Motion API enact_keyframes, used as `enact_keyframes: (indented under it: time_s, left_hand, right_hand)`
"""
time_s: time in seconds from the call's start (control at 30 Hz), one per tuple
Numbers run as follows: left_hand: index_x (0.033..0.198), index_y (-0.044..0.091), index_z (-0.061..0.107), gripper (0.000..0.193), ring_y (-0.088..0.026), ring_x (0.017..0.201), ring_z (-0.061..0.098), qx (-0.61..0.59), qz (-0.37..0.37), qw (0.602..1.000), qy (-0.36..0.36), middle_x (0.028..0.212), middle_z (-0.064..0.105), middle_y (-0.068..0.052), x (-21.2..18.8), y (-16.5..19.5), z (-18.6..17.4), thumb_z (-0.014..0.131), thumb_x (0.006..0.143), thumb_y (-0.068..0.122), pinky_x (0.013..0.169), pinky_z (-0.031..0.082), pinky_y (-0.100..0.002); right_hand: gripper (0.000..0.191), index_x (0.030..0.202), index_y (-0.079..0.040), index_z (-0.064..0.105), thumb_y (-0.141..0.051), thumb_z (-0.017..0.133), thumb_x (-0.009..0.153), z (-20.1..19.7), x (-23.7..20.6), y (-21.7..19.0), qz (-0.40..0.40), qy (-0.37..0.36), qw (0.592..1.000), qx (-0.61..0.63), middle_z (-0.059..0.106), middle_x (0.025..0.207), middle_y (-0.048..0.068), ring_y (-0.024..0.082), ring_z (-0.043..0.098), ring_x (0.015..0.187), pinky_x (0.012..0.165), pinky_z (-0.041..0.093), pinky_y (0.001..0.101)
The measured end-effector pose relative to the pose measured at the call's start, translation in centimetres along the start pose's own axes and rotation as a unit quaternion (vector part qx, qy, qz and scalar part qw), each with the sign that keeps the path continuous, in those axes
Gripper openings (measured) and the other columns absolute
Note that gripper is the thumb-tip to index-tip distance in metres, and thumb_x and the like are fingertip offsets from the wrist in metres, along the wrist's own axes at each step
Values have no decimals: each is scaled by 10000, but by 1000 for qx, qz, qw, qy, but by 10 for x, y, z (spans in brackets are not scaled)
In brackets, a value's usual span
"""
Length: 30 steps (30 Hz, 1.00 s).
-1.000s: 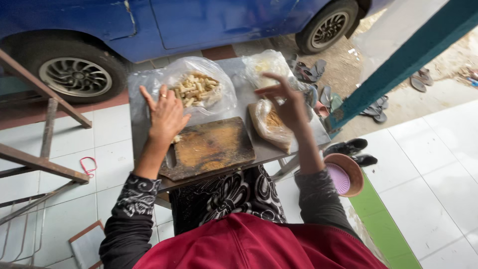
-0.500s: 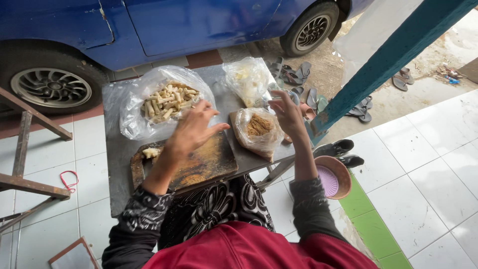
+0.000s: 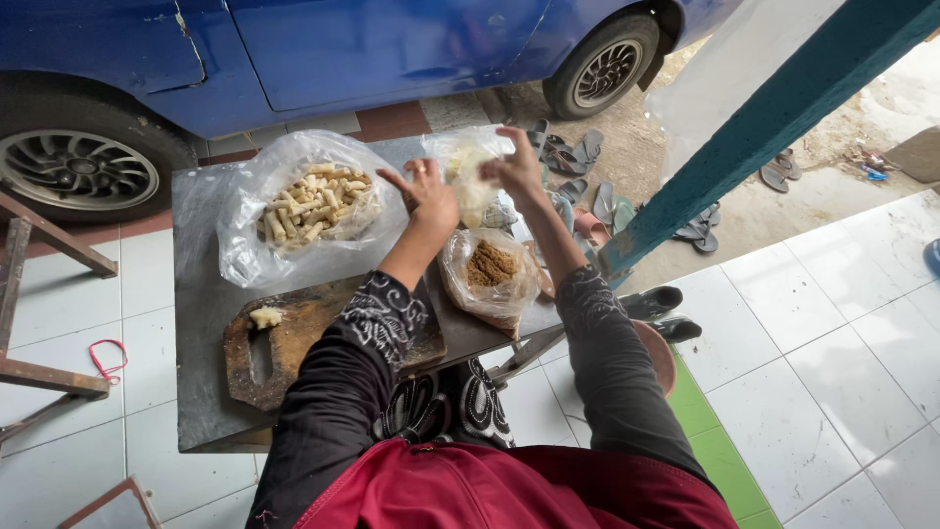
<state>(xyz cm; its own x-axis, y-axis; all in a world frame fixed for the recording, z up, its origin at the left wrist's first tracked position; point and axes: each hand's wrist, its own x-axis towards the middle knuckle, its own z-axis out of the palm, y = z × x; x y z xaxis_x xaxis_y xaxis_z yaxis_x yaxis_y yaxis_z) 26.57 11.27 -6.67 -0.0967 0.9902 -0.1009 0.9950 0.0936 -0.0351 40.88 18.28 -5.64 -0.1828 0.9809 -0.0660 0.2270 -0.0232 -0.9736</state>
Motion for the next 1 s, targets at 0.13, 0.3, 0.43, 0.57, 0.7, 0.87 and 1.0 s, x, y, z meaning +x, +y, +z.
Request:
enact_keyframes:
  time_s: [0.13, 0.3, 0.43, 0.57, 0.7, 0.87, 1.0]
  left_hand:
    - [1138, 155, 744, 247, -458, 1492, 220, -67, 26, 994, 79, 1559, 286, -272, -19, -27, 11, 578, 955, 156, 1027, -65, -889]
    - [1057, 30, 737, 268, -418, 1465, 272, -11, 30, 986, 164, 1504, 362, -256, -53, -27, 13, 551, 961, 197, 1078, -79, -821]
    - [988, 85, 785, 215, -372, 1521, 227, 111, 101, 987, 62, 1600, 308, -199, -73, -29, 22, 606, 882, 143, 1091, -79, -773]
    - [1164, 105, 751, 278, -377, 1515, 322, 132, 168, 974, 71, 1443, 516, -177, -74, -31, 37, 568, 965, 169, 1152, -61, -789]
    - [1332, 232, 647, 352, -381, 1526, 327, 208, 172, 962, 44, 1492, 507, -129, -74, -31, 45, 520, 1003, 227, 1188, -76, -747]
    - [1511, 328, 460, 431, -455, 1468, 337, 327, 155, 930, 70, 1527, 461, -219, -90, -34, 48, 358, 1094, 363, 1104, -42, -767]
    - [1499, 209, 474, 455, -439, 1474, 335, 318, 151, 934, 66, 1555, 421, -226, -94, -26, 49, 421, 1062, 324, 1119, -57, -765]
  right_hand:
    - [626, 1512, -122, 370, 4, 595, 942, 0, 18, -3, 29, -126, 931, 342, 669, 1002, 120, 264, 727, 901, 883, 645, 471]
    - [572, 1576, -143, 390, -61, 557, 1035, 3, 8, 1, -54, -198, 923, 327, 562, 994, 105, 205, 568, 866, 846, 591, 441]
    - [537, 1527, -192, 426, -123, 591, 1021, 8, -20, 3, -8, -128, 992, 17, 563, 1047, 60, 221, 568, 921, 850, 590, 419]
    - [672, 1438, -140, 446, -245, 713, 830, 18, -40, 5, -433, 74, 825, -356, 618, 1094, 225, 341, 609, 1000, 840, 558, 418]
    - [277, 1319, -95, 459, 0, 485, 1060, 41, -35, 7, -421, -139, 848, -290, 744, 1065, 120, 241, 715, 962, 873, 562, 342]
    - [448, 1296, -100, 478, 8, 620, 885, 30, -16, 9, -215, -185, 785, -550, 748, 903, 67, 290, 635, 639, 554, 455, 422]
    - [589, 1251, -94, 486, -211, 814, 776, 21, -18, 19, -302, -134, 767, -550, 754, 829, 109, 221, 615, 593, 521, 410, 368]
